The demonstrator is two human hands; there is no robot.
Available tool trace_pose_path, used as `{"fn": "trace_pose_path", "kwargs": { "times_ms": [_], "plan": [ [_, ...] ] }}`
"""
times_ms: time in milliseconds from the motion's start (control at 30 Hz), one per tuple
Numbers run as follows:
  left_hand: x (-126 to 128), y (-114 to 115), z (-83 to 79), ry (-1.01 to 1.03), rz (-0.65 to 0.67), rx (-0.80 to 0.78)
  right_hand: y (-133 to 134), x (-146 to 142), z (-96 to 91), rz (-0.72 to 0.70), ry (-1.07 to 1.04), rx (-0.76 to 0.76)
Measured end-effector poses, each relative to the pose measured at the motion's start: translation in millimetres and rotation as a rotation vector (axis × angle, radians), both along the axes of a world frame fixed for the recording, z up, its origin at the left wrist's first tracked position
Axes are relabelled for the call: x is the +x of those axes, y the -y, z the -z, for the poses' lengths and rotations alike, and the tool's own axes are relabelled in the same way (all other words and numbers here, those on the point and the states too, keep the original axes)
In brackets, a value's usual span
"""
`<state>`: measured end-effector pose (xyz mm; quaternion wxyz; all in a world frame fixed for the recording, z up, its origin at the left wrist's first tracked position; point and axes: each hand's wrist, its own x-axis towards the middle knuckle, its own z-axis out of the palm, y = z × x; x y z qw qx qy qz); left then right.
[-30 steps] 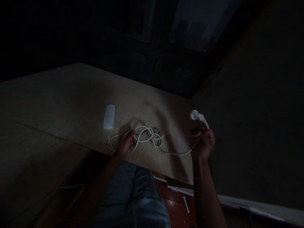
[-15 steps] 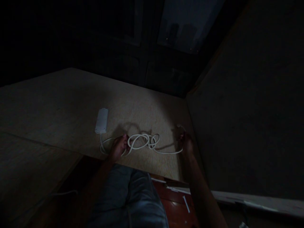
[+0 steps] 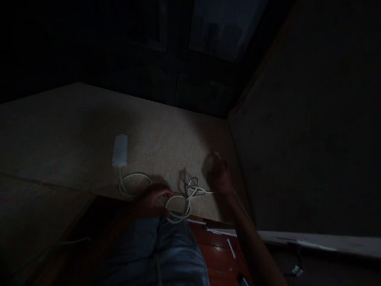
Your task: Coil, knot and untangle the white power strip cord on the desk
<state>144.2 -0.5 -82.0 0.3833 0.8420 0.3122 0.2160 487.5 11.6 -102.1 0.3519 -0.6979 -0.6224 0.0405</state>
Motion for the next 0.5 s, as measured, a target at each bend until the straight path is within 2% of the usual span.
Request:
{"fn": "trace_pose_path", "kwargs": {
  "times_ms": [200,367,433,500],
  "plan": [
    [5,13,-4.3,-0.229,0.011,0.139,40,-34,-39.0,-0.161,-0.105,-0.052],
    [9,10,-2.5,-0.333,-0.017,0.095,62,-48,-58.0,-0.503,-0.276,-0.322],
    [9,7,-3.1,-0.348,-0.006,0.079,63,-51,-58.7,-0.512,-0.325,-0.366],
    [7,3,-4.3,-0.359,-0.006,0.061,61,-52,-56.9,-0.444,-0.395,-0.352]
  ]
}}
